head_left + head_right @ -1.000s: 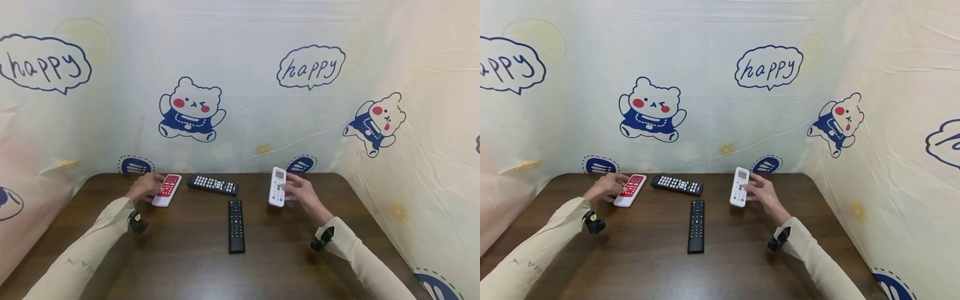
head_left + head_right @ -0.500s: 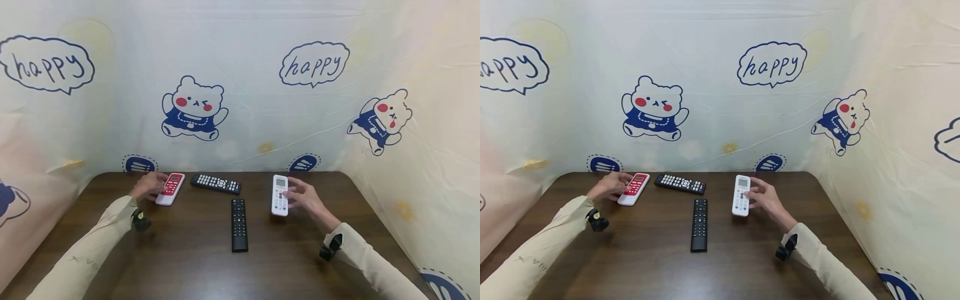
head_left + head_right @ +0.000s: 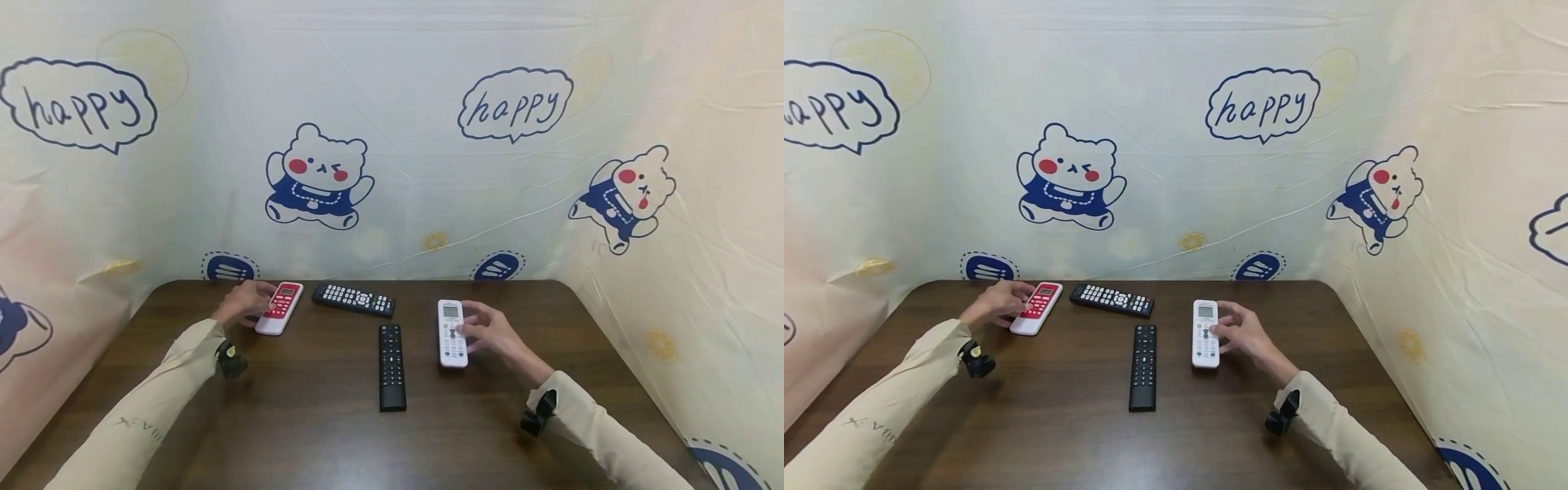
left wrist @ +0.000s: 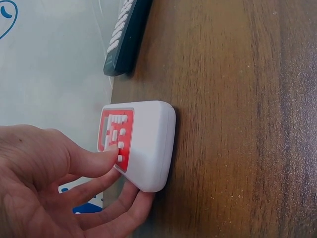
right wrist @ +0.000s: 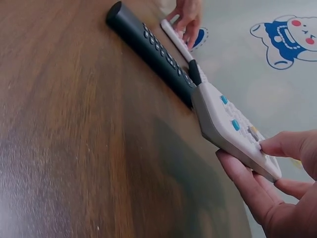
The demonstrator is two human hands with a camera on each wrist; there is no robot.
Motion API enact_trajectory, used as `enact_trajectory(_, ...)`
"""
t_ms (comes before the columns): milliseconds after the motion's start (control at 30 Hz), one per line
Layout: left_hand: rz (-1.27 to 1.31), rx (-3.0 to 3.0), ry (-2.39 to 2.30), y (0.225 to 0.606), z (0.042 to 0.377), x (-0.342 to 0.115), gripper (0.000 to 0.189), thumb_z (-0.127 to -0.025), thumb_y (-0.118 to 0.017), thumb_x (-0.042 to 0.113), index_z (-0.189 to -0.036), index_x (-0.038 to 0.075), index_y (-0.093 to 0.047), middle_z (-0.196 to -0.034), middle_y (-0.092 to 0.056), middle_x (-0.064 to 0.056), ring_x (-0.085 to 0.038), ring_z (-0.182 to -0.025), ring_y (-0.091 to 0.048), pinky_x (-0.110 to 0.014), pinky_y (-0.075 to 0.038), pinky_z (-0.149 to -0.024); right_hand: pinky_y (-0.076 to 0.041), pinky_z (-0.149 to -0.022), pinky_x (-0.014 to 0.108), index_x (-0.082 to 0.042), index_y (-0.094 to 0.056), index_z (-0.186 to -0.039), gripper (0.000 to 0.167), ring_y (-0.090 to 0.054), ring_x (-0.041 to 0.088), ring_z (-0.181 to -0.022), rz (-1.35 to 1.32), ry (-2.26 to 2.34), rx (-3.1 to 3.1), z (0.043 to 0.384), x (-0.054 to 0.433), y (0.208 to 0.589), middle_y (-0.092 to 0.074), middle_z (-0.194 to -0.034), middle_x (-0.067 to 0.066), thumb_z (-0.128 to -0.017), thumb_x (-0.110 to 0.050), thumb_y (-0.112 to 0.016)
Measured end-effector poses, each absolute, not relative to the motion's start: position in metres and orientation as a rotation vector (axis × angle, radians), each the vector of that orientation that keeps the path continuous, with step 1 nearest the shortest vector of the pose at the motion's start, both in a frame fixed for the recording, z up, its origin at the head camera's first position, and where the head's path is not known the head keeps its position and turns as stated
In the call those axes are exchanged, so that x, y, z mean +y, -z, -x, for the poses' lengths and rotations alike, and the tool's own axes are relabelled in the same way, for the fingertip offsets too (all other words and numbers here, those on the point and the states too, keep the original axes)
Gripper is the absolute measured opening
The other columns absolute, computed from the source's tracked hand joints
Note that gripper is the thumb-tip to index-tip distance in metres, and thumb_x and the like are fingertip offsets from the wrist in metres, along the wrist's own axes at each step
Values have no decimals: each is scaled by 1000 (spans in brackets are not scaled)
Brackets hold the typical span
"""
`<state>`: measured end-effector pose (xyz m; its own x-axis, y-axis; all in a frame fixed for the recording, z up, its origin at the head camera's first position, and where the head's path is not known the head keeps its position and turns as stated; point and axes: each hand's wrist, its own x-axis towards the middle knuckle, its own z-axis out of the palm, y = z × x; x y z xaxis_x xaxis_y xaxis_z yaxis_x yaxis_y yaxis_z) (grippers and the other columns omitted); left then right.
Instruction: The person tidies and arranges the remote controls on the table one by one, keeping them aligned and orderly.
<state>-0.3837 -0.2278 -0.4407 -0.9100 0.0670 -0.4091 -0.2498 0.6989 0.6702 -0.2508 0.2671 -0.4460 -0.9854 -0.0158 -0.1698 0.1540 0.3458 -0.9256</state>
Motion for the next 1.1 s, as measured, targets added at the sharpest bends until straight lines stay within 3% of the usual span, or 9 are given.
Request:
enact_trajectory(533, 129, 2537, -1019, 440, 382, -229, 58, -102, -60, 5, -155, -3, -40, -147, -45, -35, -45, -124, -56, -52, -61, -92, -65, -67, 40, -2, -49, -152, 64, -70, 25, -87, -100, 1647, 2422, 245, 241, 451, -66, -116, 24, -92, -2, -74)
enact_trajectory(1100, 130, 2522, -1049, 440, 380, -231, 59, -101, -61, 5, -156, -3, -39, -146, -46, -35, -46, -124, -55, -56, -59, -96, -65, -62, 39, 2, -50, -149, 62, -69, 24, -81, -61, 1604, 2411, 243, 223, 459, -68, -106, 20, -92, 0, -74)
